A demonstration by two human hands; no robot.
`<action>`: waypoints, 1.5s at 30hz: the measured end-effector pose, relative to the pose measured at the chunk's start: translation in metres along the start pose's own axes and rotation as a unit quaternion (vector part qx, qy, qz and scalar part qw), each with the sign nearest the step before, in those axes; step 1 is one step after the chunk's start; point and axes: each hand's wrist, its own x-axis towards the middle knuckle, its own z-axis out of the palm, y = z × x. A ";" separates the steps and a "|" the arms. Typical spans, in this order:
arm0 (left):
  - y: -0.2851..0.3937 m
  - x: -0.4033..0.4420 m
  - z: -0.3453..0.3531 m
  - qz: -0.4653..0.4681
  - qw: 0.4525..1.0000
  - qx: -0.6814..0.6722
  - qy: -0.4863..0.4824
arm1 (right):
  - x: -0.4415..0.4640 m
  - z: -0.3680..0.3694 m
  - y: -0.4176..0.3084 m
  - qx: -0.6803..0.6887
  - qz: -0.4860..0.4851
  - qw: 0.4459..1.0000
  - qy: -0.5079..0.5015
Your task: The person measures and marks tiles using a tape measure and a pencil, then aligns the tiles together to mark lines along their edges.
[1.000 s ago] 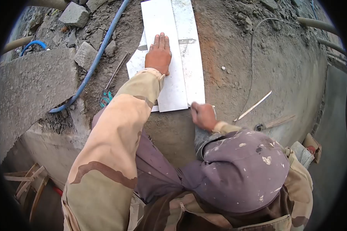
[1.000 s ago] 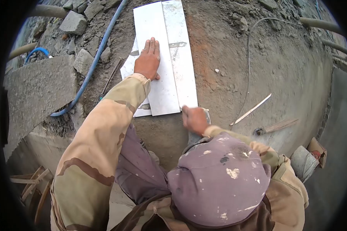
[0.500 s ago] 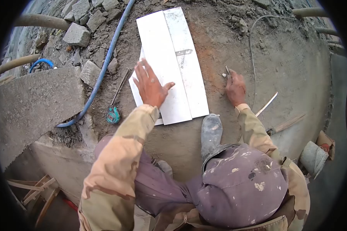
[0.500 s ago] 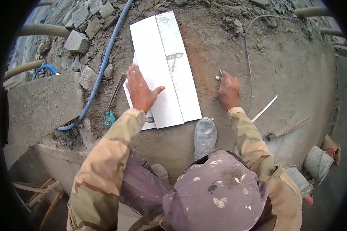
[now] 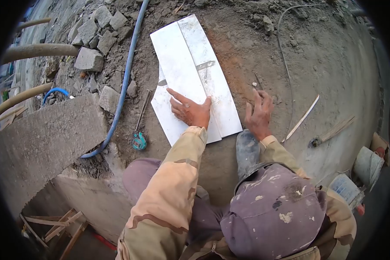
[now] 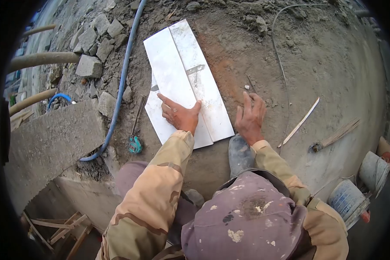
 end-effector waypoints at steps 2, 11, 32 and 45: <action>-0.003 0.005 -0.006 -0.017 1.000 0.023 -0.005 | -0.002 -0.004 0.003 0.006 -0.007 1.000 -0.003; -0.076 0.043 -0.059 0.091 0.991 0.086 0.043 | -0.010 -0.002 -0.013 0.023 0.004 0.999 -0.036; -0.046 0.053 -0.101 0.097 0.985 -0.081 0.121 | 0.132 0.018 0.008 -0.270 -0.124 0.953 -0.053; -0.014 0.049 -0.214 0.259 0.934 -0.189 0.157 | 0.152 0.043 -0.070 -0.154 -0.211 0.916 -0.304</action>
